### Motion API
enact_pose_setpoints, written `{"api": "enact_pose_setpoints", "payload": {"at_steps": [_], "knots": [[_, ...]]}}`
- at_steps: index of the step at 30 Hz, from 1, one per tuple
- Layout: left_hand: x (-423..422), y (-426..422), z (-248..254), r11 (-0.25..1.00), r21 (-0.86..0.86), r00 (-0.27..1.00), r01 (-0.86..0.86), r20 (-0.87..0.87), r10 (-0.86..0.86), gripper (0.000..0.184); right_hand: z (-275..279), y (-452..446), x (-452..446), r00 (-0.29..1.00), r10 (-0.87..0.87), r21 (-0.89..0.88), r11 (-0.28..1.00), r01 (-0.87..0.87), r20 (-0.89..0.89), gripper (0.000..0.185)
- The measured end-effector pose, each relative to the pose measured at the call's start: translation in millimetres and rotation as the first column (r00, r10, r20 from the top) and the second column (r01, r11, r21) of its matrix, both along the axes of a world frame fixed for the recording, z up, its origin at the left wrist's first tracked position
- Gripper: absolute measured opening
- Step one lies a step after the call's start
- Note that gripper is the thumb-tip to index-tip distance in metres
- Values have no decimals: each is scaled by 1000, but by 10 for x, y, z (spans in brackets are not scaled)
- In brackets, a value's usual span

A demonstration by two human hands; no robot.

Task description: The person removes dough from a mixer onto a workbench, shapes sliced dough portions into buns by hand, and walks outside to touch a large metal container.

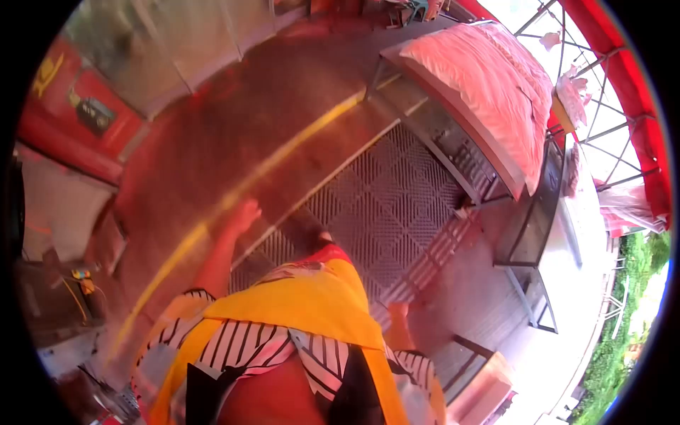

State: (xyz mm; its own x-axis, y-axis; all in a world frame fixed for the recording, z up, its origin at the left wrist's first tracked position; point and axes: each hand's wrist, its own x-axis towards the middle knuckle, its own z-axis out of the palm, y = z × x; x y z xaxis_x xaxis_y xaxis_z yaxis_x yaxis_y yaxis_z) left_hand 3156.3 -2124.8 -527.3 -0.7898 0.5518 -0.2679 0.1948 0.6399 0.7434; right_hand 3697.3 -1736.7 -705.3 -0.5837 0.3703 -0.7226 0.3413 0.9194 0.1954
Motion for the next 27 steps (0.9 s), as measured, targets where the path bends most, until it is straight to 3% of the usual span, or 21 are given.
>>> {"api": "enact_pose_setpoints", "payload": {"at_steps": [1,2,4,5,6,7,8,9,10,12,13,15,17,18,19,20,21,22,23,26,27], "knots": [[-113,-115,18,992,-112,992,-57,108,69,42,110,201,-752,999,35,53,998,-36,16,15],[-359,-378,-578,979,-194,996,-56,51,67,40,319,589,-1497,992,124,6,992,-124,18,14],[-496,-929,-873,881,-470,997,-49,-82,12,38,891,1096,-2902,930,242,129,968,-214,-276,2],[-561,-971,-794,825,-554,979,-109,-202,-7,36,706,1484,-3538,870,152,-7,984,-176,-469,4],[-651,-984,-217,816,-486,894,-312,140,425,32,742,1760,-4206,791,389,78,912,-403,-472,9],[-769,-1452,-976,802,-450,899,-393,-3,439,26,843,2009,-4893,645,604,189,781,-595,-468,14],[-803,-1632,-1027,751,-397,763,-527,168,624,27,1363,1928,-5583,767,-204,-375,925,-51,-608,18],[-886,-1707,-1022,670,-365,578,-647,339,743,28,1786,1858,-6195,418,-873,-828,418,374,-252,21],[-1102,-1661,-978,565,-361,358,-742,499,789,30,1870,2001,-6759,473,-816,-821,497,280,-332,23],[-1654,-1369,-604,554,-728,498,-405,332,801,30,2008,2133,-7541,532,-706,-788,606,111,-468,27],[-2042,-1219,-725,586,-764,639,-271,313,703,28,2043,2159,-7830,478,-774,-853,514,91,-416,26],[-2945,-779,-1039,710,-704,974,-22,143,173,27,1968,2336,-8080,404,-865,-939,341,37,-298,25],[-4120,7,-936,762,-648,976,16,-157,-154,28,1846,2552,-8219,555,-776,-900,422,105,-299,27],[-4761,464,-612,838,-501,977,-213,-114,180,24,2030,2565,-8273,519,-822,-866,419,275,-233,28],[-5319,1191,111,920,-348,982,-181,-110,152,31,2204,2625,-8349,472,-864,-807,401,434,-175,29],[-5830,1685,404,951,-268,964,-153,-253,83,32,2243,2791,-8376,323,-946,-881,184,435,-38,29],[-6312,2153,749,970,-147,977,-196,-119,179,32,2274,2962,-8402,162,-981,-915,-36,401,109,29],[-6700,2565,892,968,73,970,-239,-28,241,33,2200,3201,-8441,112,-978,-926,-128,354,178,29],[-7043,2929,997,913,288,957,-289,73,280,34,1971,3498,-8426,168,-976,-944,-82,320,142,29],[-7829,3744,1523,913,376,984,-156,-22,177,36,852,4564,-8357,591,-671,-804,592,62,-448,31],[-8090,3885,1552,937,324,981,-133,-93,171,35,767,4795,-8614,632,-648,-737,653,174,-425,30]]}}
